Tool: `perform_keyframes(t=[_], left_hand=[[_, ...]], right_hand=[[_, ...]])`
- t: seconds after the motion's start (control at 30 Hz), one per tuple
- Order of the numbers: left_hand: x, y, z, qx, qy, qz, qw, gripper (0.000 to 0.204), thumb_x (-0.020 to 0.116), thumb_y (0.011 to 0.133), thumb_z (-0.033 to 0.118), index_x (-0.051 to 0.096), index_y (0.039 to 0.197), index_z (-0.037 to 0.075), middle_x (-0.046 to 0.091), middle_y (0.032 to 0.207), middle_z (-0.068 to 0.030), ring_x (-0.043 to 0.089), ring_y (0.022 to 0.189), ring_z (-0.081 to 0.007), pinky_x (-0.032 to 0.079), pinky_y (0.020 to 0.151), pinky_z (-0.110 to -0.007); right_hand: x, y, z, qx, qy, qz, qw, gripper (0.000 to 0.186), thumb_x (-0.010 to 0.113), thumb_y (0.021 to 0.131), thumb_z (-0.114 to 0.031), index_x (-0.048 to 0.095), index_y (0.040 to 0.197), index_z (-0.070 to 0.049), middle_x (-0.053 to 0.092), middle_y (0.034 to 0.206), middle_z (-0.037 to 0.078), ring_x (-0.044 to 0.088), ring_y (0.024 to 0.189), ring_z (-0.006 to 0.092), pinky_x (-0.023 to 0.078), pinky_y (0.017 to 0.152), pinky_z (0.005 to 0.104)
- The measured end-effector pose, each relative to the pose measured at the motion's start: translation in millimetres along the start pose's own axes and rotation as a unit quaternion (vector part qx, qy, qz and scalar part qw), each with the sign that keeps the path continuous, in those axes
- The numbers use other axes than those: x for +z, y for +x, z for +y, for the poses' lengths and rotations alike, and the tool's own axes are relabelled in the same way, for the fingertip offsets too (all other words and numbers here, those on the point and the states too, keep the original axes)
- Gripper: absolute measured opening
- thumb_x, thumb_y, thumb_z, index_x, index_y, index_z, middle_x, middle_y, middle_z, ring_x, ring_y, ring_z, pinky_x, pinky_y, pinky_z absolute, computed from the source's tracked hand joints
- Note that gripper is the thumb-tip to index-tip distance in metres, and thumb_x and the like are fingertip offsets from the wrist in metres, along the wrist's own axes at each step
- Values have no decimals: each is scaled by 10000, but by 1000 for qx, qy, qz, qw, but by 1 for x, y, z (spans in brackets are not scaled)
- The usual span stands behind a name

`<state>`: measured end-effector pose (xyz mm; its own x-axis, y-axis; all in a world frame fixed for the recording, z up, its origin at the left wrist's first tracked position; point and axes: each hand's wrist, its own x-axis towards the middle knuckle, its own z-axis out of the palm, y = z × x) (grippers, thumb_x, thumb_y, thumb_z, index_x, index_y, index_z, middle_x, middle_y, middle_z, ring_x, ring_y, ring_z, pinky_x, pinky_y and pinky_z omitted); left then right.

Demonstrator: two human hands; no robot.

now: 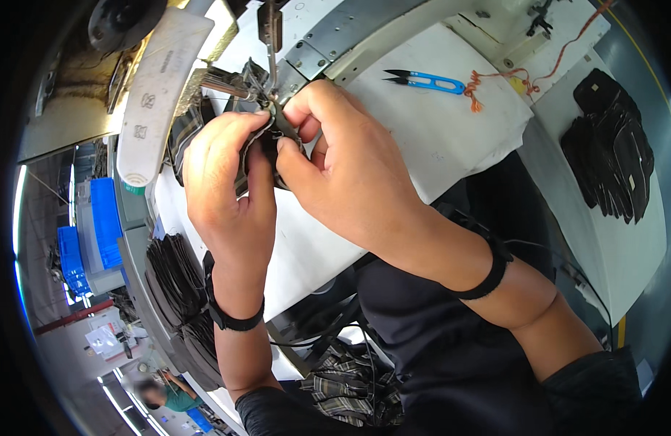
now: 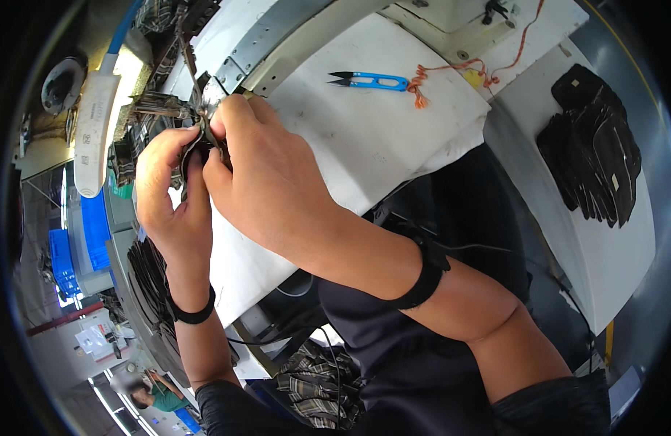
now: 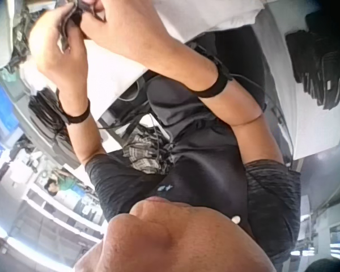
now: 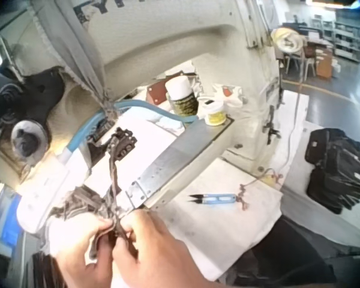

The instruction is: Sewing and assembling components of leather bags using an industrial sewing machine.

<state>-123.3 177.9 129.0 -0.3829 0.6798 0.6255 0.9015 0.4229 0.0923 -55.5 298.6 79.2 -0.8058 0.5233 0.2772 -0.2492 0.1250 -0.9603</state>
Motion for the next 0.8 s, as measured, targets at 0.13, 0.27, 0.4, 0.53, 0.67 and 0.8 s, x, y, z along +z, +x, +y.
perform_keyframes(t=[0.13,0.27,0.4,0.53,0.67,0.8], left_hand=[[-16,-3,1,3,24,-54,998,510,620,751,-190,734,1170,79,658,1090,-116,649,1008,-274,516,886,-366],[-31,6,-14,63,55,-117,990,479,670,756,-151,747,1163,88,657,1048,-92,644,969,-254,525,832,-347],[-25,11,-25,105,25,-92,990,472,725,715,-118,751,1148,69,655,988,-83,635,898,-235,524,778,-334],[-32,23,-32,166,-1,-116,979,442,733,699,-117,751,1117,26,661,967,-95,636,860,-236,523,750,-328],[-44,38,-35,160,-17,-189,969,385,736,728,-123,749,1089,11,671,946,-105,639,836,-234,518,736,-317],[-47,43,-31,128,-41,-224,965,361,724,779,-126,734,1116,4,670,947,-108,643,846,-231,514,762,-299]], right_hand=[[-12,-6,0,39,76,-26,996,206,672,843,-22,591,1032,-18,617,833,49,576,637,106,462,576,266],[-15,-3,-5,22,36,-43,998,172,676,858,-36,607,1014,-8,622,806,45,548,614,78,448,563,252],[-15,1,-8,48,45,-57,996,164,677,873,-71,565,935,31,623,880,179,635,735,323,501,664,412],[-21,3,-4,43,26,-70,996,151,682,885,-72,574,907,29,625,796,156,623,694,297,491,641,390],[-19,4,3,89,99,-87,987,148,701,891,-94,608,914,19,631,713,119,605,617,238,470,593,339],[-12,5,8,113,175,-70,976,146,705,901,-104,632,926,19,653,693,104,605,571,197,458,562,323]])
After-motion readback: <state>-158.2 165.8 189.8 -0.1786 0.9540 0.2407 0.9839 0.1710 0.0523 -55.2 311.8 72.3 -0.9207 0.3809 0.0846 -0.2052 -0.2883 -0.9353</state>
